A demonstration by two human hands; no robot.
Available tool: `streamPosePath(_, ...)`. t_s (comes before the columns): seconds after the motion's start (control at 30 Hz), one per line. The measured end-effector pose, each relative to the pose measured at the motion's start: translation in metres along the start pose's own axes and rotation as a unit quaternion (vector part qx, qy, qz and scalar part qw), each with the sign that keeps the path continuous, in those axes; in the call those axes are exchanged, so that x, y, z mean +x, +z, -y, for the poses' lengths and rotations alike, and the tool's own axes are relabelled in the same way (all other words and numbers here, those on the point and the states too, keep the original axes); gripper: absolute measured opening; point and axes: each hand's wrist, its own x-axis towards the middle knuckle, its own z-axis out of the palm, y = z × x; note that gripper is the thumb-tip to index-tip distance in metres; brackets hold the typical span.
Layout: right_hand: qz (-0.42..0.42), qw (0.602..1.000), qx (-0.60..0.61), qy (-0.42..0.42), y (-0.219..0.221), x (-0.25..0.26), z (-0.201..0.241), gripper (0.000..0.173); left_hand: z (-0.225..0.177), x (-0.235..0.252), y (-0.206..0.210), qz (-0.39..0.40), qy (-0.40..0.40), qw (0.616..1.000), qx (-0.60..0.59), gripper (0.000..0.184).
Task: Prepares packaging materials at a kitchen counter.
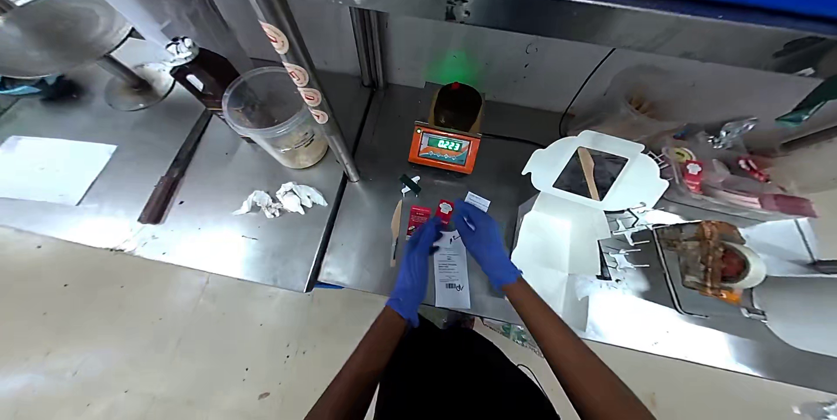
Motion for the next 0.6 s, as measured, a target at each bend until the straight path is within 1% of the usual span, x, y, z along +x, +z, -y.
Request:
streamPosePath(0.1,0.022,1.0,-0.02,0.0,0.027,0.068,0.023,0.04,-0.019,0.015,-0.039,-0.086,-0.012,0.996,0.028,0.044)
streamPosePath(0.17,0.059,0.997,-0.047,0.016,0.049,0.103,0.03,0.053,-0.022,0.024,-0.053,-0.103,-0.011,0.994,0.036,0.044)
streamPosePath(0.2,0.078,0.994,-0.068,0.025,0.059,0.115,0.03,0.061,-0.022,0.028,-0.057,-0.104,-0.007,0.994,0.039,0.044)
streamPosePath(0.23,0.096,0.991,-0.088,0.033,0.068,0.124,0.029,0.065,-0.02,0.031,-0.059,-0.103,-0.001,0.994,0.037,0.044)
streamPosePath(0.27,0.106,0.989,-0.098,0.033,0.074,0.131,0.024,0.062,-0.018,0.036,-0.061,-0.103,0.003,0.994,0.034,0.044)
streamPosePath(0.3,0.106,0.99,-0.088,0.028,0.079,0.135,0.019,0.051,-0.016,0.04,-0.062,-0.104,0.007,0.994,0.035,0.044)
streamPosePath(0.37,0.079,0.996,-0.023,0.021,0.08,0.136,0.011,0.034,-0.013,0.045,-0.065,-0.104,0.013,0.994,0.038,0.045)
streamPosePath(0.43,0.056,0.997,0.041,0.022,0.07,0.126,0.012,0.025,-0.013,0.045,-0.066,-0.095,0.022,0.995,0.034,0.046)
streamPosePath(0.5,0.051,0.993,0.102,0.029,0.05,0.101,0.029,0.019,-0.018,0.043,-0.064,-0.069,0.047,0.996,0.041,0.046)
streamPosePath(0.6,0.081,0.983,0.165,0.02,0.005,0.04,0.065,0.016,-0.04,0.035,-0.053,-0.016,0.107,0.992,0.057,0.041)
